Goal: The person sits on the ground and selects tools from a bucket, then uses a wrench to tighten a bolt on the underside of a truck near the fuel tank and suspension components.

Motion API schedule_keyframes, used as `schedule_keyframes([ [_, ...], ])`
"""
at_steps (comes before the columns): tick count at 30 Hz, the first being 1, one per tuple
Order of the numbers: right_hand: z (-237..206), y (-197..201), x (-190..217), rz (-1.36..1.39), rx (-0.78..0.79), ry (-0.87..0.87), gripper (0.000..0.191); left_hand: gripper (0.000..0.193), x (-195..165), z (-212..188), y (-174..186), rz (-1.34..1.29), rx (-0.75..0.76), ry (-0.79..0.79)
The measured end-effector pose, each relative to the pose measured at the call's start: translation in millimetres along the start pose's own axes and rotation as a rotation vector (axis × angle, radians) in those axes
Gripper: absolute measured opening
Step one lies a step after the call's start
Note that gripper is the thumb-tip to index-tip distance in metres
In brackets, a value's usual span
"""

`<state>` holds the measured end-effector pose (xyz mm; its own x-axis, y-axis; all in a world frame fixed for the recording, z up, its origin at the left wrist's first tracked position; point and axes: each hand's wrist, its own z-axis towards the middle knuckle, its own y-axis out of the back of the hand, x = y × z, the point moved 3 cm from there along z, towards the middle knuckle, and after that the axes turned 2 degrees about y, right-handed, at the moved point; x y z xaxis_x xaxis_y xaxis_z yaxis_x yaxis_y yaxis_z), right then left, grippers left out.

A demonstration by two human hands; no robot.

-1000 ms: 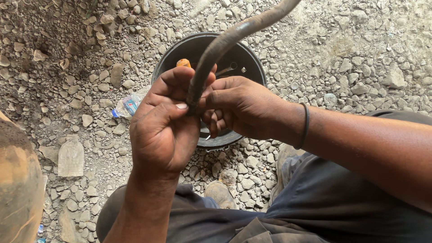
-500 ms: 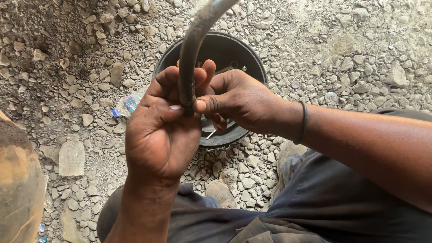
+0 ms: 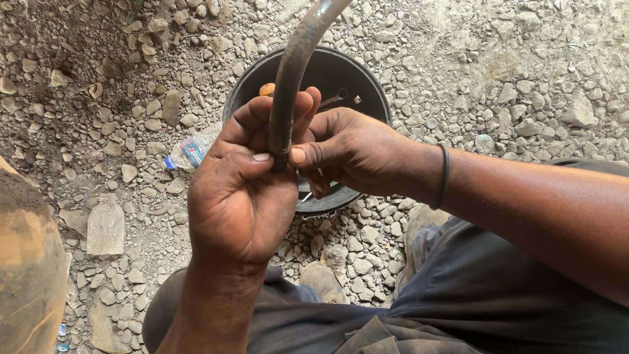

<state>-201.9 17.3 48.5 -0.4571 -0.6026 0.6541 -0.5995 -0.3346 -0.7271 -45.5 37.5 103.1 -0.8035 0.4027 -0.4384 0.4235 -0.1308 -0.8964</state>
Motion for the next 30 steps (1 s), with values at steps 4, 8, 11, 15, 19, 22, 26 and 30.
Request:
schedule_keyframes([
  [4, 0.0, 0.9, -1.7, 0.033, 0.003, -0.034, 0.024, 0.041, 1.3, 1.4, -2.9, -0.001, -0.062, -0.004],
  [8, -0.5, 3.0, -2.4, 0.076, 0.016, -0.054, 0.022, 0.042, 2.1, 1.2, -7.4, 0.034, -0.102, -0.022],
  [11, -0.2, 3.8, -3.2, 0.114, 0.066, -0.037, 0.022, 0.044, 2.9, 0.0, -10.4, 0.035, -0.113, -0.036],
  [15, -0.6, 5.3, -4.1, 0.119, 0.097, -0.014, 0.021, 0.045, 3.2, -1.9, -12.8, 0.058, -0.103, -0.041],
  [19, -1.0, 3.8, -3.9, 0.13, 0.112, 0.003, 0.021, 0.048, 3.0, -3.0, -13.0, 0.055, -0.084, -0.045],
  [22, -1.6, 1.3, -2.5, 0.137, 0.123, 0.013, 0.021, 0.048, 3.1, -3.7, -11.7, 0.048, -0.091, -0.051],
  [26, -2.6, -0.6, -0.9, 0.12, 0.102, 0.004, 0.02, 0.048, 3.2, -4.9, -9.3, 0.019, -0.096, -0.06],
  [30, -3.3, -0.7, 0.6, 0.089, 0.103, 0.013, 0.021, 0.049, 3.1, -5.9, -8.3, -0.013, -0.057, -0.068],
])
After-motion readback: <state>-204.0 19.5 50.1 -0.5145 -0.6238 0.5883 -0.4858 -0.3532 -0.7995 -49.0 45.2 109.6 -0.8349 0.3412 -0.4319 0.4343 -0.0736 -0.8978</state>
